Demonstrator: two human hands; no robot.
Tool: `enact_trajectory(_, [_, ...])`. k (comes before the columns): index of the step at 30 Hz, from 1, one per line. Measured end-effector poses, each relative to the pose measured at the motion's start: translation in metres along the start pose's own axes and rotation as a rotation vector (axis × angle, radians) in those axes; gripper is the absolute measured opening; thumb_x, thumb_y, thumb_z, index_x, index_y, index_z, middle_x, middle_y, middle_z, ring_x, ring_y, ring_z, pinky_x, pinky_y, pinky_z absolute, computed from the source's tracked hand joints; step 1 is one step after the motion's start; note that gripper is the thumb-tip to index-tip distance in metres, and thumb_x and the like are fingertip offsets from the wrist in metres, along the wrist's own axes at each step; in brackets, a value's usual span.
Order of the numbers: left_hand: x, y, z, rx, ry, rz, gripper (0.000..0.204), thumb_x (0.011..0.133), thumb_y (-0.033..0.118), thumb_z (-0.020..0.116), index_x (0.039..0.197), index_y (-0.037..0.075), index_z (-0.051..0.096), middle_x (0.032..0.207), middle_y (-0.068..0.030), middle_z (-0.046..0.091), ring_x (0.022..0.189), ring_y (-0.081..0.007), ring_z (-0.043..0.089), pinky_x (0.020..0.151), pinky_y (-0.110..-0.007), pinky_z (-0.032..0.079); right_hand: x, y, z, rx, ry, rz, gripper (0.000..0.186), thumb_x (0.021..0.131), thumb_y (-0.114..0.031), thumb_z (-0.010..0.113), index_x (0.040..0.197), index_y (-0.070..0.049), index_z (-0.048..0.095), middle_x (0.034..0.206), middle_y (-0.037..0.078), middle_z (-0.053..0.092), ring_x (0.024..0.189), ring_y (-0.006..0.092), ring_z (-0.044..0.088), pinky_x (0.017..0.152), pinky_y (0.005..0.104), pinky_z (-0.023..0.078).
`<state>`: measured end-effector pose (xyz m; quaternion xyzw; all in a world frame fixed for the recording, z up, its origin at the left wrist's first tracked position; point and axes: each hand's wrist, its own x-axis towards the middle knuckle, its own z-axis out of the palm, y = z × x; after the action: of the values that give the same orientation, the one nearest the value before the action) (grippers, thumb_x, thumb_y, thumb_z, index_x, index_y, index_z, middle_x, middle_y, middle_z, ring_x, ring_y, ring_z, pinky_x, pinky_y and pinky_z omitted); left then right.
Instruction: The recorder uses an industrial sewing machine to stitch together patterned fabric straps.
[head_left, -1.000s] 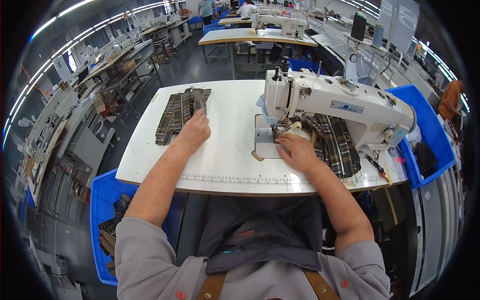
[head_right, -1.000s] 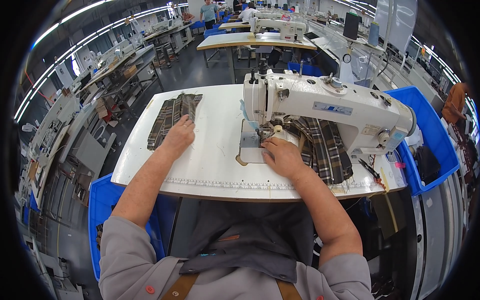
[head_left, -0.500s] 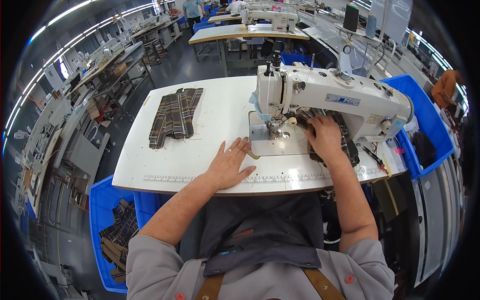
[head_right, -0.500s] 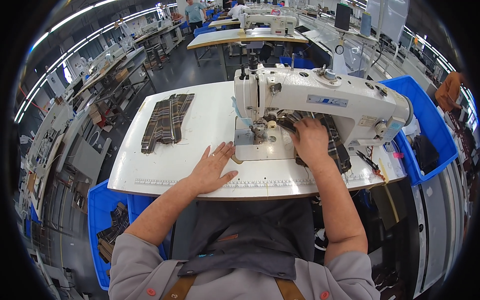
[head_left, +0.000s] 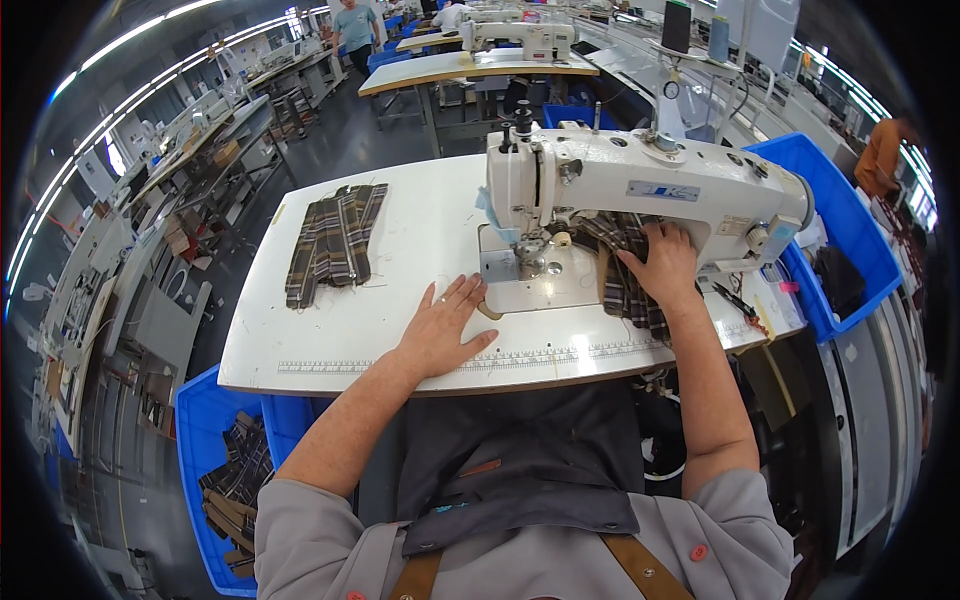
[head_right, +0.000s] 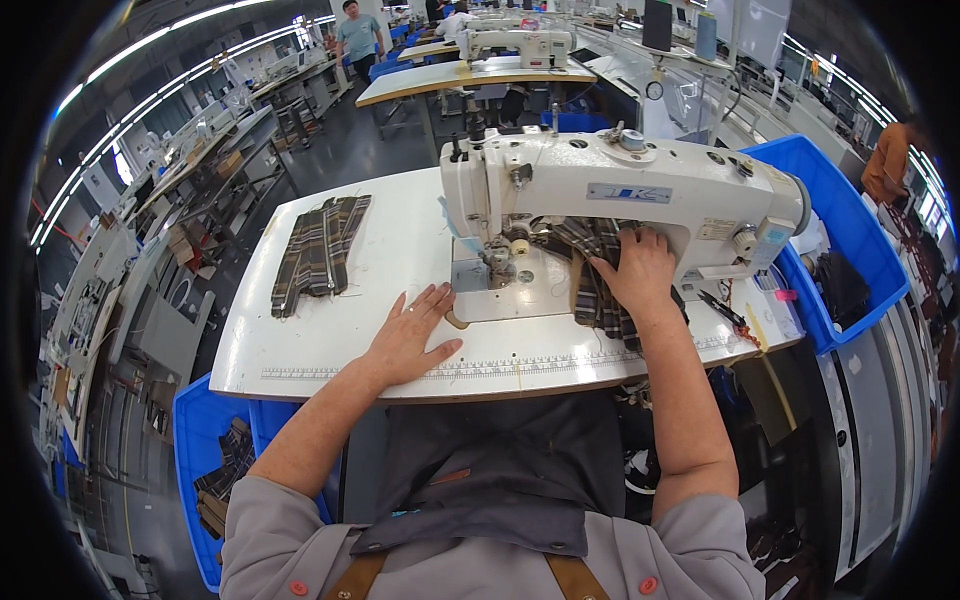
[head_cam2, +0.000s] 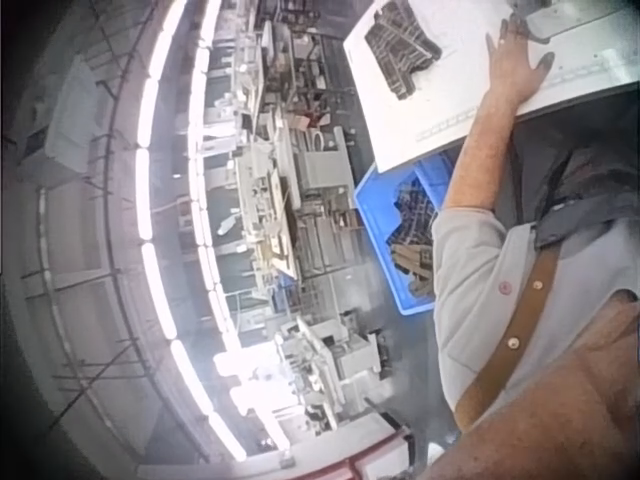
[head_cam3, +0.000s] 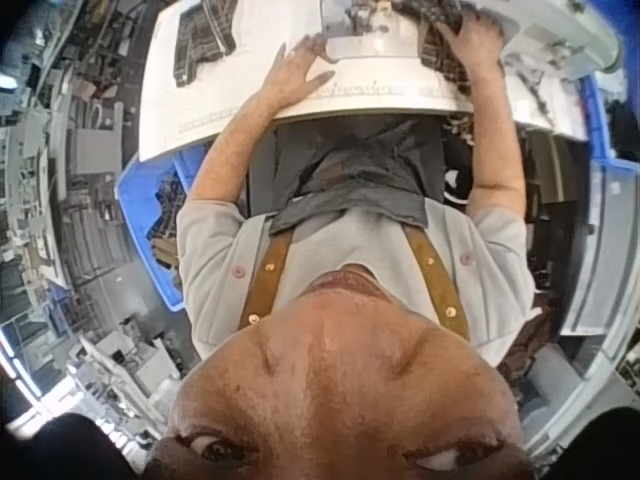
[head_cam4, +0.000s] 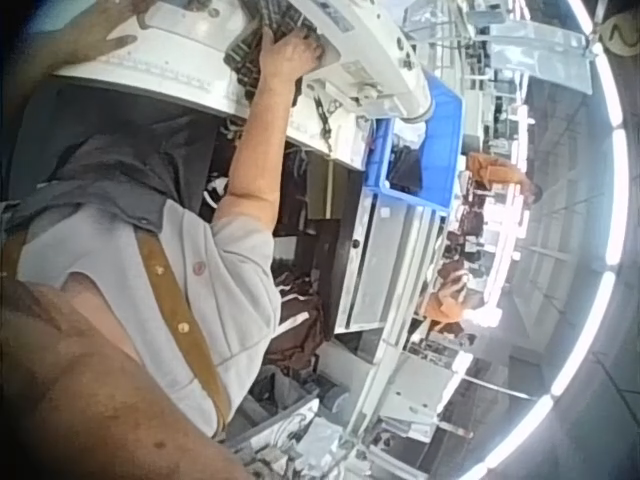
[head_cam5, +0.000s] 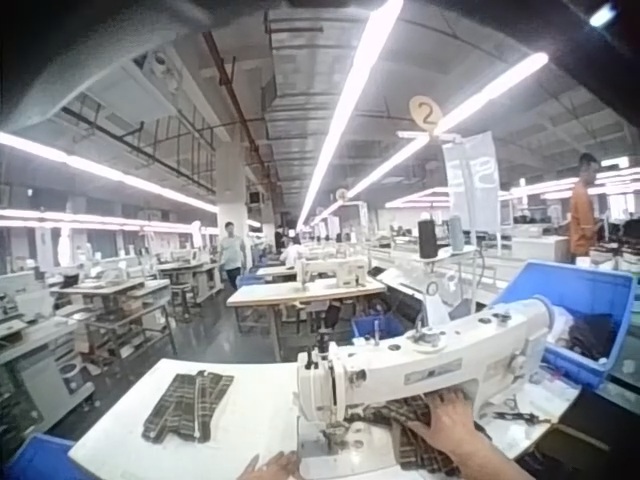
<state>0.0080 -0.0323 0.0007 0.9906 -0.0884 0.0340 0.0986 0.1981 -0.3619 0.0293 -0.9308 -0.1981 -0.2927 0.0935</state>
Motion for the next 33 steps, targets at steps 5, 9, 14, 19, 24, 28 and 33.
enact_trajectory(5, [-0.003, 0.0, -0.003, -0.006, -0.015, -0.03, 0.084, 0.102, 0.058, 0.048, 0.162, 0.003, 0.032, 0.17, -0.0166, 0.028, 0.16, -0.0312, 0.023, 0.129, -0.055, 0.012, -0.003, 0.008, 0.007, 0.093, 0.015, 0.028, 0.053, 0.083, -0.042, 0.083, 0.118, -0.005, 0.069, 0.117, 0.019, 0.067, 0.111, 0.0396, 0.062, 0.093, 0.0528, 0.052])
enact_trajectory(9, [-0.001, -0.001, 0.0, -0.006, -0.008, -0.032, 0.084, 0.102, 0.059, 0.048, 0.162, 0.003, 0.031, 0.171, -0.0162, 0.028, 0.16, -0.0306, 0.022, 0.129, -0.054, 0.012, -0.002, 0.013, 0.012, 0.089, 0.109, -0.012, 0.042, 0.083, -0.031, 0.082, 0.115, -0.006, 0.07, 0.117, 0.018, 0.068, 0.11, 0.0399, 0.062, 0.093, 0.0524, 0.052])
enact_trajectory(14, [0.001, -0.001, 0.001, 0.014, -0.008, -0.027, 0.084, 0.102, 0.06, 0.047, 0.162, 0.004, 0.032, 0.171, -0.0154, 0.028, 0.16, -0.0297, 0.021, 0.13, -0.054, 0.011, 0.001, 0.02, 0.003, 0.111, 0.132, -0.011, 0.029, 0.081, -0.015, 0.077, 0.107, -0.006, 0.07, 0.117, 0.019, 0.067, 0.11, 0.0406, 0.062, 0.092, 0.0516, 0.052])
enact_trajectory(19, [0.002, 0.002, 0.001, 0.001, 0.026, -0.014, 0.08, 0.101, 0.056, 0.051, 0.16, 0.003, 0.037, 0.169, -0.0149, 0.031, 0.159, -0.0296, 0.025, 0.129, -0.055, 0.014, -0.002, 0.016, -0.019, -0.08, 0.112, -0.056, 0.017, 0.079, -0.008, 0.073, 0.094, -0.003, 0.067, 0.096, 0.016, 0.069, 0.096, 0.0362, 0.067, 0.083, 0.0508, 0.054])
enact_trajectory(24, [0.0, 0.02, 0.01, -0.219, 0.32, 0.198, 0.06, 0.104, 0.033, 0.063, 0.152, 0.001, 0.046, 0.147, -0.0147, 0.06, 0.14, -0.0303, 0.055, 0.119, -0.048, 0.038, -0.027, -0.027, -0.064, 0.02, 0.123, -0.187, 0.01, 0.08, -0.006, 0.07, 0.085, -0.005, 0.062, 0.083, 0.013, 0.066, 0.08, 0.0335, 0.069, 0.069, 0.046, 0.056])
enact_trajectory(28, [0.024, 0.073, 0.017, -1.556, 0.053, -0.194, 0.054, 0.104, 0.028, 0.067, 0.146, 0.001, 0.048, 0.132, -0.0161, 0.067, 0.114, -0.021, 0.07, 0.101, -0.034, 0.053, -0.071, -0.086, -0.094, 0.212, -0.101, -0.397, 0.013, 0.08, -0.009, 0.072, 0.086, -0.005, 0.061, 0.081, 0.011, 0.064, 0.072, 0.0317, 0.069, 0.063, 0.0447, 0.056])
enact_trajectory(33, [0.044, 0.068, 0.024, -1.468, 0.107, -0.35, 0.044, 0.097, 0.005, 0.072, 0.137, 0.002, 0.055, 0.121, -0.008, 0.071, 0.106, -0.0154, 0.068, 0.091, -0.03, 0.056, -0.089, -0.129, -0.073, 0.435, -0.201, -0.509, 0.016, 0.083, -0.015, 0.078, 0.085, -0.006, 0.065, 0.083, 0.011, 0.066, 0.068, 0.0321, 0.068, 0.062, 0.0428, 0.054])
